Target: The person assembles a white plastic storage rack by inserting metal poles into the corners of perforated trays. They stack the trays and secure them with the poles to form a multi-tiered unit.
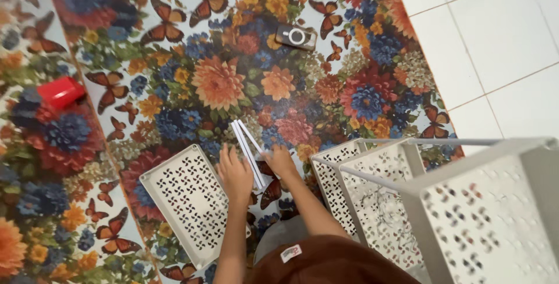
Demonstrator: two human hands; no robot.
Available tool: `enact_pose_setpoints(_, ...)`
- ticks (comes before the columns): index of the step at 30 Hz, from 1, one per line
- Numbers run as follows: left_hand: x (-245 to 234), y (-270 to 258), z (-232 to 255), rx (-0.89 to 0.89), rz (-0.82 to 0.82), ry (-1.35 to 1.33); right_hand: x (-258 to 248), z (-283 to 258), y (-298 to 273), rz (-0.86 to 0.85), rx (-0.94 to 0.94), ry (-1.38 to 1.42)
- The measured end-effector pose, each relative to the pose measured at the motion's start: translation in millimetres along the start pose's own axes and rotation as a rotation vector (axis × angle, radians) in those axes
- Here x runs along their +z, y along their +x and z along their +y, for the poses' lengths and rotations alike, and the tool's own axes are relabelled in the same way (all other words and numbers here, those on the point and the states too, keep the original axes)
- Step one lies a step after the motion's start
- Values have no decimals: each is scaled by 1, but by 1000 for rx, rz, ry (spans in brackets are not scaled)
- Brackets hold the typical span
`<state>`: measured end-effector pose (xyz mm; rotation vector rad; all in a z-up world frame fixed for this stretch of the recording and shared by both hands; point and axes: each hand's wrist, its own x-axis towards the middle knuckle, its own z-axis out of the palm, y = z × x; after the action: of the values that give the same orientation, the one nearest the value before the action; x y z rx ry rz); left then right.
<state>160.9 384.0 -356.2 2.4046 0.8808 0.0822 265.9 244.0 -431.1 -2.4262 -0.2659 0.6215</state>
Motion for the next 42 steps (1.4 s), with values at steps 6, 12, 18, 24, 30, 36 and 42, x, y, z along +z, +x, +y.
enact_pose_setpoints(6,-89,-37,35,226,146,-82,-84,-70,-56,113,-170,195)
enact_pose_setpoints(12,-210,-102,118,512,265,-104,-233,-180,-175,386,-533,184)
enact_pose_setpoints(18,-307,-233,218,802,301,-289,-357,-234,-386,606,-746,298)
enact_pose_setpoints(24,-305,-361,301,1028,209,-596,-417,-206,-543,813,-685,257)
enact_pose_setpoints(30,-263,-432,353,1154,95,-489,-455,-142,-596,997,-470,160)
enact_pose_setpoints(36,-195,-452,362,1124,-25,-143,-476,-79,-582,1062,-382,84)
enact_pose_setpoints(42,-170,-402,344,1163,-143,-95,-466,-37,-551,1226,-361,3)
